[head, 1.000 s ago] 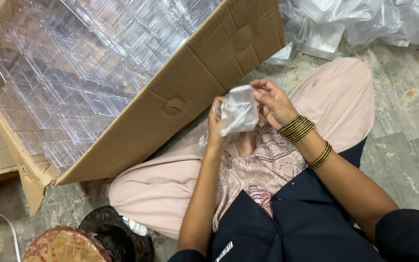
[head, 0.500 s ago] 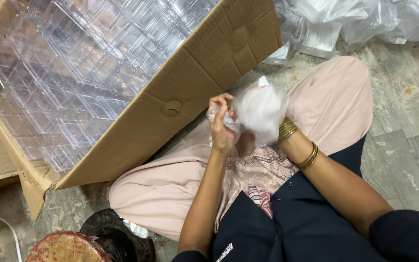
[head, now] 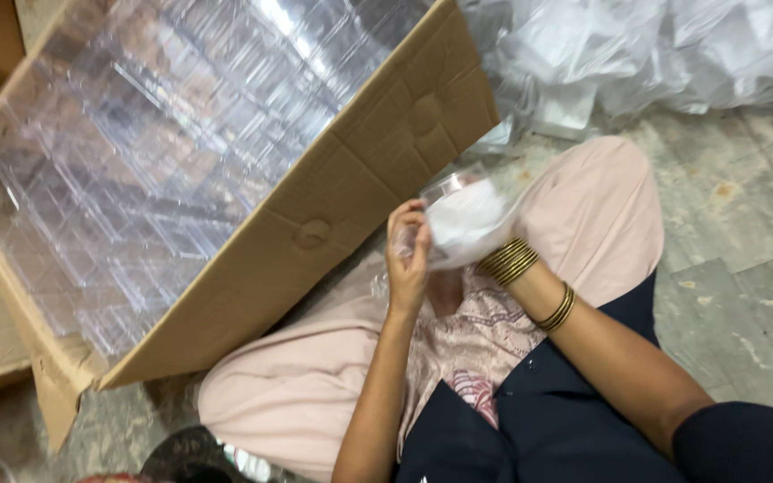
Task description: The person sits on the floor in front of an open cardboard box filled with clear plastic boxes. They take one plastic box at a time, insert it into a clear plastic bag, fold the bag closed, and set the wrapped box aside, repeating the process.
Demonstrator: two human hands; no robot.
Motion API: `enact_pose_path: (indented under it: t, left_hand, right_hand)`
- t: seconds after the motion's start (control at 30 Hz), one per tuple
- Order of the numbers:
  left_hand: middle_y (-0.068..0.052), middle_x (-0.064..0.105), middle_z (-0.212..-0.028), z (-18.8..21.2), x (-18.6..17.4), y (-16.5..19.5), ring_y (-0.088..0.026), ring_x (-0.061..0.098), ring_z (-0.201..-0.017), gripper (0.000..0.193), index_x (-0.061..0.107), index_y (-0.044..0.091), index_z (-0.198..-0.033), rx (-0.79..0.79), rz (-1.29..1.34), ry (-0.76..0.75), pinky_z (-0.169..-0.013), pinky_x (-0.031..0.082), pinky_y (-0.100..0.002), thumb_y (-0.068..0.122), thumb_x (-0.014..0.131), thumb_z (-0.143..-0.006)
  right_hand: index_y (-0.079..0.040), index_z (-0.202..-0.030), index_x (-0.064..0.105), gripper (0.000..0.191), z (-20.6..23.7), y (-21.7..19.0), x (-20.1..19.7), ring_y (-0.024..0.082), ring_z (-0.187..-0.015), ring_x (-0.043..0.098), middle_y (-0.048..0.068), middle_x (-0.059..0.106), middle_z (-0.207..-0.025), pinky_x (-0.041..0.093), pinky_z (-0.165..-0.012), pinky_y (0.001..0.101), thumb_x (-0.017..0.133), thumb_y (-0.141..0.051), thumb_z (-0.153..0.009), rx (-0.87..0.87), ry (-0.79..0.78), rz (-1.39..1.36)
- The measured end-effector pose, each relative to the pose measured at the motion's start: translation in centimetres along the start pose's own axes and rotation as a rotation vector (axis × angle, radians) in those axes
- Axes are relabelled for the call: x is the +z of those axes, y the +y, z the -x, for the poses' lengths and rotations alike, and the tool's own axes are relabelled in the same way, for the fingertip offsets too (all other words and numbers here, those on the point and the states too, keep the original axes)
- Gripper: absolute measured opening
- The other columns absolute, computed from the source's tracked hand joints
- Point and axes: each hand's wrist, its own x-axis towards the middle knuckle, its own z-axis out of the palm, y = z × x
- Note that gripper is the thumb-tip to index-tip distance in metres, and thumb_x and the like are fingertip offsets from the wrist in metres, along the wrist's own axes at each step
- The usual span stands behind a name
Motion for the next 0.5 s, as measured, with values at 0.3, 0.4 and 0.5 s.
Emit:
enact_pose_path:
  t: [0.3,0.4,0.5]
  left_hand:
    - [-0.002,0.054,-0.102,-0.4,-1.6,-4.3,-0.010,0.048,-0.087,0.011,0.059,0.009,-0.103,-0.431,0.371,-0.019,-0.074,0.039,-0.026,0.020,0.059,-0.105]
    - [0.001,0.052,-0.091,-1.1,-2.4,-5.7,-0.008,0.044,-0.075,0.013,0.059,0.010,-0.102,-0.468,0.301,-0.079,-0.064,0.036,-0.025,0.023,0.060,-0.105]
    - [0.003,0.050,-0.080,-1.8,-3.2,-5.5,-0.005,0.040,-0.063,0.015,0.059,0.011,-0.100,-0.458,0.193,-0.149,-0.053,0.033,-0.024,0.026,0.061,-0.105]
  right_hand:
    - [-0.025,-0.146,0.042,0.053,4.3,0.0,3.5,0.019,-0.123,0.061,0.005,0.059,-0.139,0.048,-0.107,0.0385,0.051,-0.043,-0.096,0.214,0.011,-0.219]
    - [-0.010,-0.140,0.053,0.054,6.0,-0.4,2.7,0.012,-0.119,0.059,0.003,0.062,-0.132,0.048,-0.104,0.0321,0.067,-0.034,-0.094,0.071,-0.370,0.474]
    - [-0.002,-0.112,0.073,0.029,5.8,-2.7,1.5,0.013,-0.095,0.066,0.003,0.072,-0.102,0.055,-0.094,0.0286,0.072,-0.031,-0.106,0.083,-0.640,0.643]
